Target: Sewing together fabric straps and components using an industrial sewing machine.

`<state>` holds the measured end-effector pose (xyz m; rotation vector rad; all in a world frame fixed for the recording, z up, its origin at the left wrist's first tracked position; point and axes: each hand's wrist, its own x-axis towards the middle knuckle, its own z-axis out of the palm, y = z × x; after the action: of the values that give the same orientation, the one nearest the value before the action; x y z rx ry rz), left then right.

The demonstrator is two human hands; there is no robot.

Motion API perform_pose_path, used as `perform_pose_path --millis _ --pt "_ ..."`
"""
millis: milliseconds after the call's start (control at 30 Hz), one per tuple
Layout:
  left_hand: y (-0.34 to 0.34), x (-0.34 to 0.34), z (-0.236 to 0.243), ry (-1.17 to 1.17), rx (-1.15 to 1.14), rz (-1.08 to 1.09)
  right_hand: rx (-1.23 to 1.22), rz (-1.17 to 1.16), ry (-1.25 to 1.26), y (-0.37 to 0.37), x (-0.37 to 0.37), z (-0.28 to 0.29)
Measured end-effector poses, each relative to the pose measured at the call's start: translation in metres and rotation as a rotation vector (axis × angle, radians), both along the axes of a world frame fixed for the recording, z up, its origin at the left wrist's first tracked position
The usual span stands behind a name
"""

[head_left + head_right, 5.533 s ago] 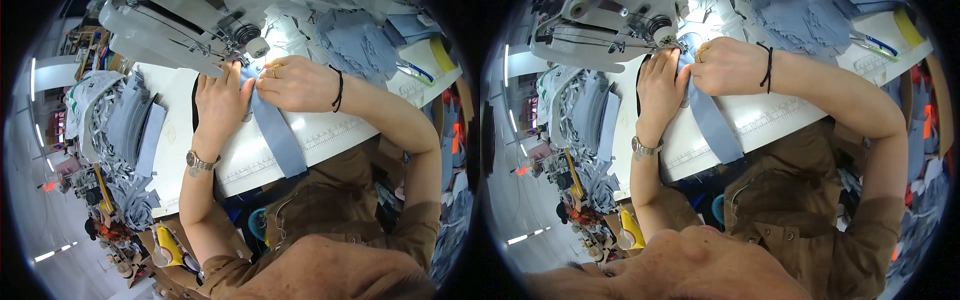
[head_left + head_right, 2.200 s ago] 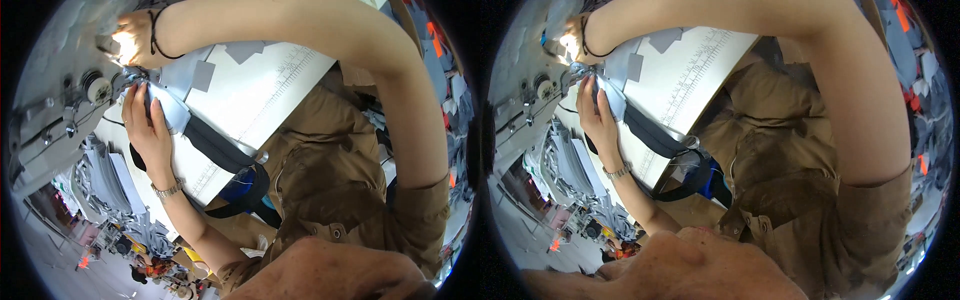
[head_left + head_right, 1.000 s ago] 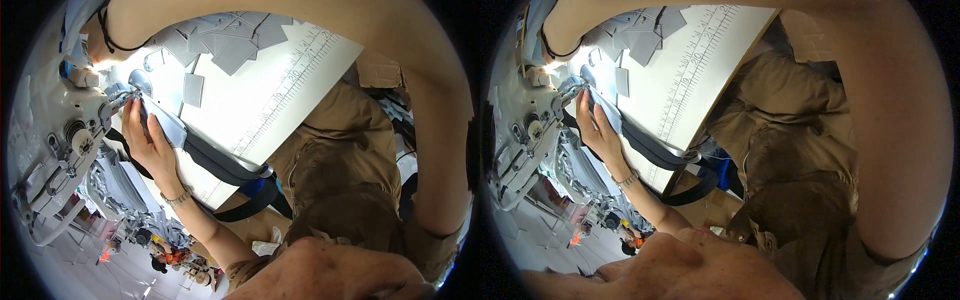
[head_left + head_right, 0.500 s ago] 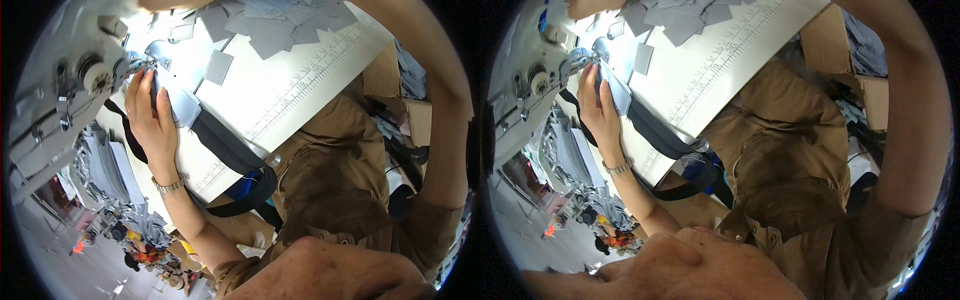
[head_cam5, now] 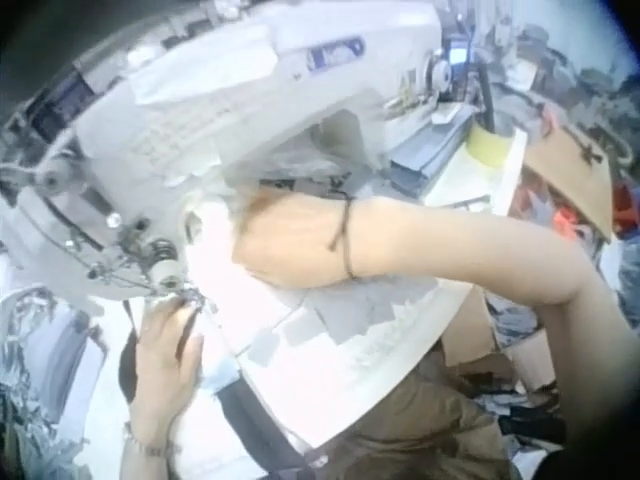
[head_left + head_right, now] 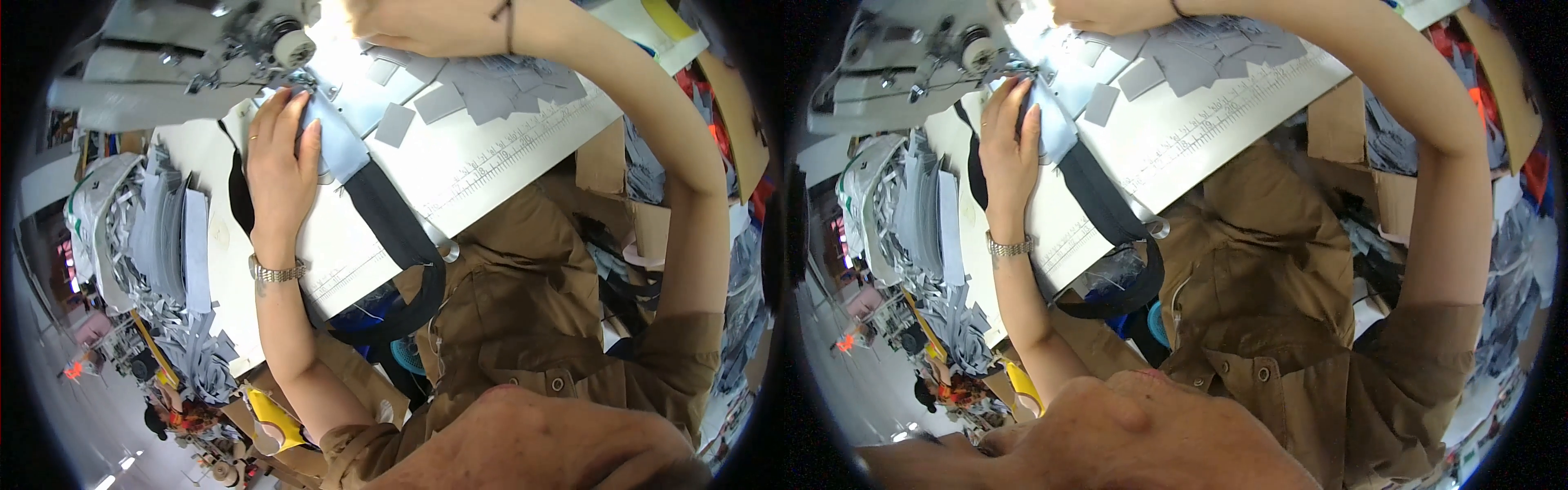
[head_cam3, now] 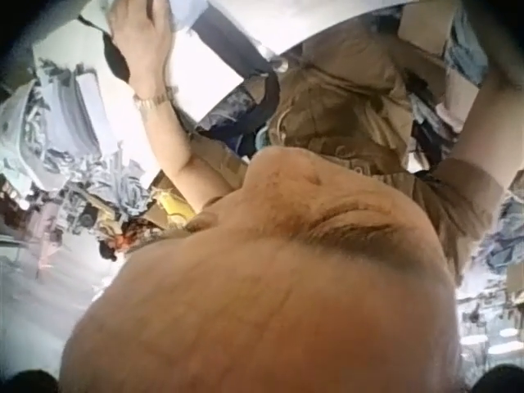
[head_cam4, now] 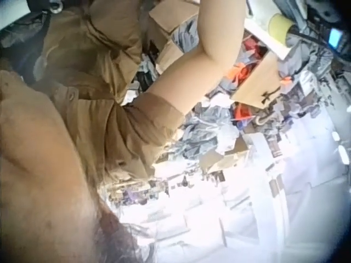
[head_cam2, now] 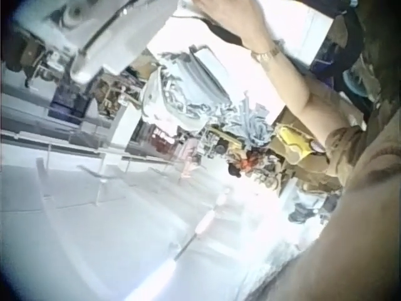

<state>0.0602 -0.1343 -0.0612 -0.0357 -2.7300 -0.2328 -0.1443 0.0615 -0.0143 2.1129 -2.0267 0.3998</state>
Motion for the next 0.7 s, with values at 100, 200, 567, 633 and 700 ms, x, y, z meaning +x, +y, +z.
perform_pose_path --millis 100,200,567,633,700 --pt "0.0 0.001 -0.001 0.015 -0.015 -0.003 0.091 0.05 0.174 0.015 0.013 0.003" --pt "0.001 0.002 -0.004 0.058 -0.013 0.016 -0.233 0.14 0.339 0.035 0.045 -0.01" --pt "0.014 0.006 0.017 0.358 -0.02 -0.187 -0.384 0.091 0.289 0.018 0.063 -0.025" --pt "0.024 0.007 0.017 0.37 0.086 -0.192 -0.47 0.058 0.301 0.006 0.066 -0.025" --pt "0.026 0.006 0.016 0.394 0.067 -0.209 -0.515 0.085 0.312 -0.012 0.072 -0.027"
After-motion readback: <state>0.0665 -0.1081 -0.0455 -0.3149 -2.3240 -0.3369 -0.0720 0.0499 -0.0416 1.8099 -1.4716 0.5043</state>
